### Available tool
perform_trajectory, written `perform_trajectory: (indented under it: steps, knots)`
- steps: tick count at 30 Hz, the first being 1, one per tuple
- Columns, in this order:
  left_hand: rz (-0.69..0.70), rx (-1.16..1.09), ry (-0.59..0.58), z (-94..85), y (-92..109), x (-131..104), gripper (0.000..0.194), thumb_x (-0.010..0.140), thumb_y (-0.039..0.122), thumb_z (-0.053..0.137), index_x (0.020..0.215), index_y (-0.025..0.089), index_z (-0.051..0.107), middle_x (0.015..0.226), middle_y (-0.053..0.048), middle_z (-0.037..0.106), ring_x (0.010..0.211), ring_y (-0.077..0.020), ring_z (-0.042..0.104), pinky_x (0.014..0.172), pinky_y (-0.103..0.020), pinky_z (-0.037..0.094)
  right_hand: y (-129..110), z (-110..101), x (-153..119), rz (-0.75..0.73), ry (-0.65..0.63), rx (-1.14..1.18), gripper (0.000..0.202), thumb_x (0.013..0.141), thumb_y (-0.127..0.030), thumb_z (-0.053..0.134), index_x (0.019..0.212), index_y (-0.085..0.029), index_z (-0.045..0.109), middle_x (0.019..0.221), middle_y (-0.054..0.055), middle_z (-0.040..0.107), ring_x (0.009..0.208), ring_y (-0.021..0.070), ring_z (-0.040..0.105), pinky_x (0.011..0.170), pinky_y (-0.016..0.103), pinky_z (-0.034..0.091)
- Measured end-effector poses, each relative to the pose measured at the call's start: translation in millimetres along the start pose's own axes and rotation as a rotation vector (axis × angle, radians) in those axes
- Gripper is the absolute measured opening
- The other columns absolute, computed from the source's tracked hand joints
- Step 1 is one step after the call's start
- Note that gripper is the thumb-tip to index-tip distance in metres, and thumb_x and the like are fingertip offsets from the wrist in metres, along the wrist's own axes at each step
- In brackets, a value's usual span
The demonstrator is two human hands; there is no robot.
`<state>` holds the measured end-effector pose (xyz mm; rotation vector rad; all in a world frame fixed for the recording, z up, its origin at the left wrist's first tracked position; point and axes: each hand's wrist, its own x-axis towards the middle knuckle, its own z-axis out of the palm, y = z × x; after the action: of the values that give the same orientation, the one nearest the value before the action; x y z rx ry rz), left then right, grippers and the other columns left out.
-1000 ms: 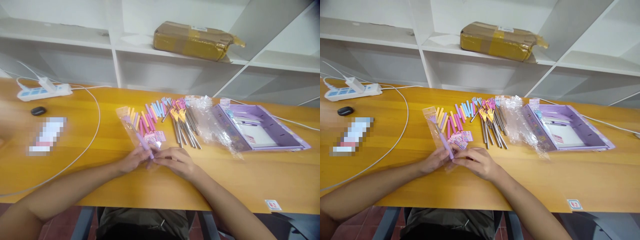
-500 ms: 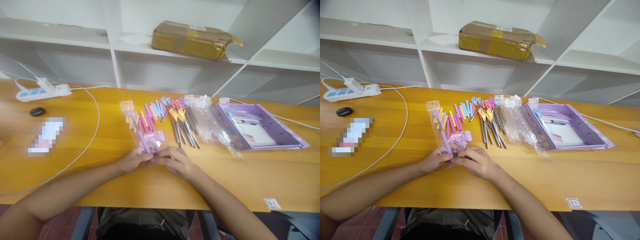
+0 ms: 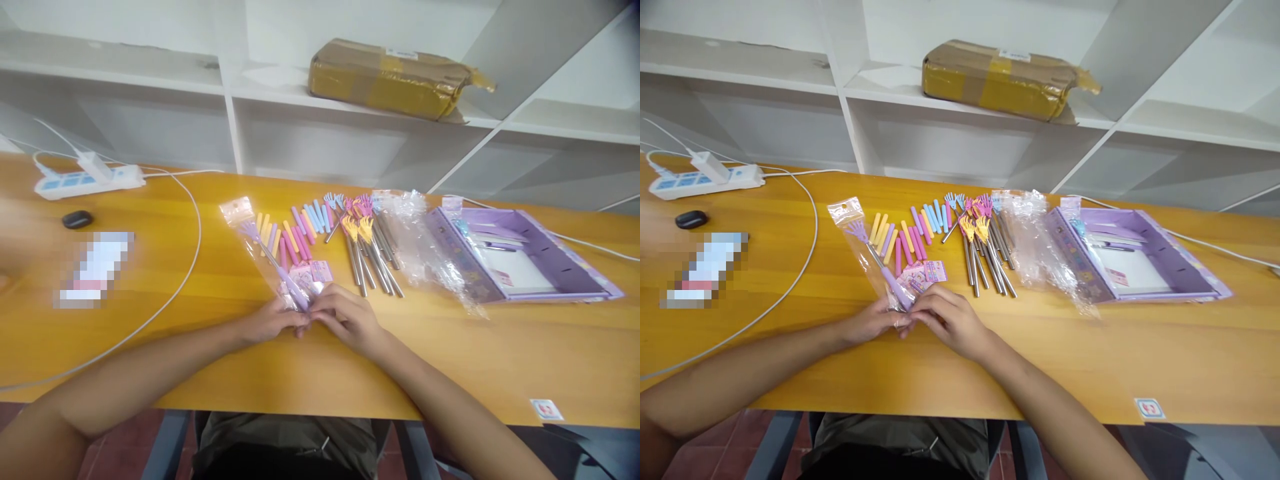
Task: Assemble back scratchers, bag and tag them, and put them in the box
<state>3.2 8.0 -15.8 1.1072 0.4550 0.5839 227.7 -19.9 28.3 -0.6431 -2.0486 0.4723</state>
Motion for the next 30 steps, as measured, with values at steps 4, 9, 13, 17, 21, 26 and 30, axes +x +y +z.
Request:
perform_trajectory:
  steps: [4,9,13,17,21,26,30]
  knots:
    - [0.003,-0.005,-0.074,-3.2,-0.9,1.2,0.053,0.095,0.067,0.077,0.095,0.015,0.068,0.081,-0.003,0.065,0.072,-0.0161,0.061,0.068,-0.029,0.049,-0.5,0.0,0.8,0.076,-0.028,0.006,0.003,0.108,-0.019,0.072,0.11,-0.021,0.07,0.092,0.003,0.07,0.079,0.0141,0.069,0.069,0.026,0.057]
    - [0.065,0.226,-0.071,3.0,7.8,-2.3,0.048,0.095,0.057,0.084,0.114,0.017,0.067,0.097,-0.004,0.066,0.086,-0.0171,0.062,0.079,-0.03,0.051,2.3,1.1,-2.3,0.14,-0.059,0.038,0.008,0.106,-0.024,0.075,0.105,-0.022,0.068,0.088,0.0,0.065,0.073,0.0126,0.063,0.065,0.024,0.051]
    - [-0.021,0.281,-0.029,8.8,12.5,-4.8,0.051,0.099,0.066,0.076,0.109,0.017,0.064,0.084,0.001,0.06,0.074,-0.0148,0.057,0.07,-0.029,0.05,4.4,2.8,-5.8,0.228,-0.064,0.1,0.011,0.108,-0.024,0.073,0.106,-0.023,0.062,0.085,-0.003,0.062,0.069,0.0113,0.058,0.064,0.024,0.048]
    - [-0.055,0.245,-0.033,8.7,12.5,-3.9,0.058,0.097,0.074,0.073,0.1,0.017,0.062,0.081,0.002,0.057,0.071,-0.0137,0.057,0.068,-0.029,0.05,5.3,4.4,-8.7,0.284,-0.058,0.165,0.016,0.109,-0.026,0.071,0.108,-0.025,0.055,0.083,-0.006,0.057,0.066,0.0099,0.054,0.062,0.022,0.046]
    - [-0.072,0.278,-0.064,7.7,9.9,-3.6,0.062,0.102,0.077,0.064,0.089,0.016,0.062,0.08,-0.001,0.061,0.071,-0.0134,0.059,0.068,-0.028,0.049,5.9,4.1,-10.4,0.328,-0.038,0.195,0.017,0.111,-0.029,0.069,0.108,-0.025,0.052,0.084,-0.006,0.055,0.067,0.0096,0.055,0.063,0.023,0.046]
    - [-0.08,0.285,-0.072,8.9,7.5,-4.3,0.065,0.106,0.078,0.057,0.086,0.017,0.063,0.079,-0.001,0.062,0.069,-0.0127,0.058,0.067,-0.028,0.048,5.6,4.1,-10.7,0.362,-0.028,0.22,0.019,0.111,-0.034,0.068,0.109,-0.025,0.051,0.085,-0.006,0.054,0.067,0.0102,0.055,0.064,0.024,0.048]
    - [-0.079,0.278,-0.093,10.2,6.7,-6.0,0.065,0.104,0.08,0.058,0.092,0.016,0.066,0.075,-0.001,0.063,0.068,-0.0136,0.058,0.067,-0.027,0.048,6.6,1.6,-9.0,0.478,-0.046,0.203,0.028,0.11,-0.045,0.07,0.105,-0.025,0.051,0.081,-0.006,0.052,0.064,0.0104,0.049,0.059,0.024,0.042]
